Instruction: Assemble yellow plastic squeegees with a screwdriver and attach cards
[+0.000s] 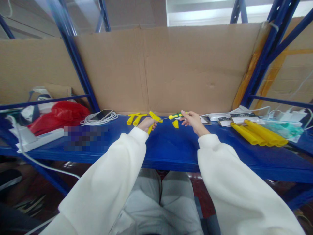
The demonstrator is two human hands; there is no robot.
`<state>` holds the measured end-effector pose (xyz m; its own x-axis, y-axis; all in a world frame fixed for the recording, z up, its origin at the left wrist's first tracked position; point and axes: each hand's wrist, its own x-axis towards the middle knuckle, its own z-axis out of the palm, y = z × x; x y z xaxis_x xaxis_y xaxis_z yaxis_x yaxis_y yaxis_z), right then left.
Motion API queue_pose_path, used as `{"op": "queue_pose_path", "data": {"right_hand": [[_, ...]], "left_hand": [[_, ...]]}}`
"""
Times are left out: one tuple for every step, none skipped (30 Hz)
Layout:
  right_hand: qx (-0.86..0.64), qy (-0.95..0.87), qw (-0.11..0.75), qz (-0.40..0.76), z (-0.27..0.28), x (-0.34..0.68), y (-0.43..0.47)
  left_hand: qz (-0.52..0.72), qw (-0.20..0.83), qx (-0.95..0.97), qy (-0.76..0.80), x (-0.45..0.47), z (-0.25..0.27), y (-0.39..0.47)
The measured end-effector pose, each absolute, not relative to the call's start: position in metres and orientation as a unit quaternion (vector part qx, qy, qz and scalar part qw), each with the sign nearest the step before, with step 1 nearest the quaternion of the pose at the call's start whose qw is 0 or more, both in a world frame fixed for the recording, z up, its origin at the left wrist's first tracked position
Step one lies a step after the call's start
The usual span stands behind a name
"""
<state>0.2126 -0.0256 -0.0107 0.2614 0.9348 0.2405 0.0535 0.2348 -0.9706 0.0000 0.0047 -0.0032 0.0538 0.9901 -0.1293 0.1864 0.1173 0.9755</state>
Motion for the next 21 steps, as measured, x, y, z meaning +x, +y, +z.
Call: {"op": "queue_pose_path", "data": {"right_hand": [[-0.509, -0.489, 0.611, 0.358, -0.0102, 0.2120, -0.0263], [-0.512, -0.489, 0.609, 0.358, -0.0097, 0.2115, -0.0270], [-0.514, -0.489, 0.608, 0.358, -0.0092, 0.2109, -0.0276], [-0.515, -0.489, 0.606, 0.358, -0.0088, 0.2104, -0.0282], [-0.516, -0.490, 0.605, 0.357, -0.0084, 0.2100, -0.0287], [-0.518, -0.490, 0.603, 0.357, -0.0080, 0.2096, -0.0292], [-0.521, -0.490, 0.601, 0.357, -0.0077, 0.2092, -0.0296], [-0.525, -0.489, 0.600, 0.356, -0.0073, 0.2089, -0.0300], [-0.529, -0.488, 0.597, 0.355, -0.0070, 0.2087, -0.0304], [-0.533, -0.488, 0.594, 0.354, -0.0067, 0.2084, -0.0307], [-0.537, -0.488, 0.591, 0.352, -0.0064, 0.2082, -0.0311], [-0.540, -0.489, 0.588, 0.351, -0.0061, 0.2079, -0.0313], [-0.544, -0.488, 0.586, 0.350, -0.0059, 0.2077, -0.0316], [-0.547, -0.487, 0.584, 0.350, -0.0058, 0.2074, -0.0317], [-0.549, -0.486, 0.584, 0.349, -0.0058, 0.2072, -0.0317], [-0.550, -0.485, 0.584, 0.348, -0.0059, 0.2071, -0.0315], [-0.550, -0.484, 0.585, 0.348, -0.0062, 0.2071, -0.0310], [-0.548, -0.483, 0.588, 0.348, -0.0067, 0.2074, -0.0303], [-0.545, -0.481, 0.593, 0.347, -0.0072, 0.2080, -0.0294], [-0.541, -0.478, 0.600, 0.344, -0.0079, 0.2088, -0.0282], [-0.538, -0.475, 0.607, 0.340, -0.0086, 0.2098, -0.0270]], "left_hand": [[0.402, 0.498, 0.530, 0.557, 0.0000, -0.0032, 0.0047], [0.400, 0.497, 0.532, 0.557, 0.0000, -0.0031, 0.0048], [0.399, 0.496, 0.533, 0.557, 0.0001, -0.0032, 0.0050], [0.399, 0.496, 0.533, 0.558, 0.0001, -0.0032, 0.0052], [0.399, 0.495, 0.532, 0.559, 0.0001, -0.0032, 0.0054], [0.400, 0.494, 0.531, 0.561, 0.0000, -0.0033, 0.0055], [0.401, 0.494, 0.529, 0.562, 0.0000, -0.0033, 0.0056], [0.401, 0.493, 0.528, 0.563, -0.0001, -0.0033, 0.0056], [0.401, 0.493, 0.528, 0.563, -0.0002, -0.0033, 0.0055], [0.401, 0.493, 0.528, 0.563, -0.0003, -0.0033, 0.0054], [0.400, 0.493, 0.529, 0.563, -0.0004, -0.0034, 0.0053], [0.399, 0.493, 0.531, 0.563, -0.0005, -0.0034, 0.0053], [0.398, 0.492, 0.532, 0.562, -0.0005, -0.0035, 0.0053], [0.398, 0.493, 0.534, 0.560, -0.0006, -0.0036, 0.0054], [0.398, 0.493, 0.536, 0.559, -0.0006, -0.0037, 0.0057], [0.397, 0.493, 0.536, 0.558, -0.0007, -0.0040, 0.0061], [0.397, 0.494, 0.536, 0.557, -0.0008, -0.0042, 0.0066], [0.396, 0.495, 0.537, 0.557, -0.0008, -0.0045, 0.0072], [0.396, 0.495, 0.537, 0.557, -0.0009, -0.0048, 0.0077], [0.395, 0.496, 0.537, 0.556, -0.0010, -0.0050, 0.0082], [0.396, 0.496, 0.537, 0.555, -0.0010, -0.0052, 0.0085]]}}
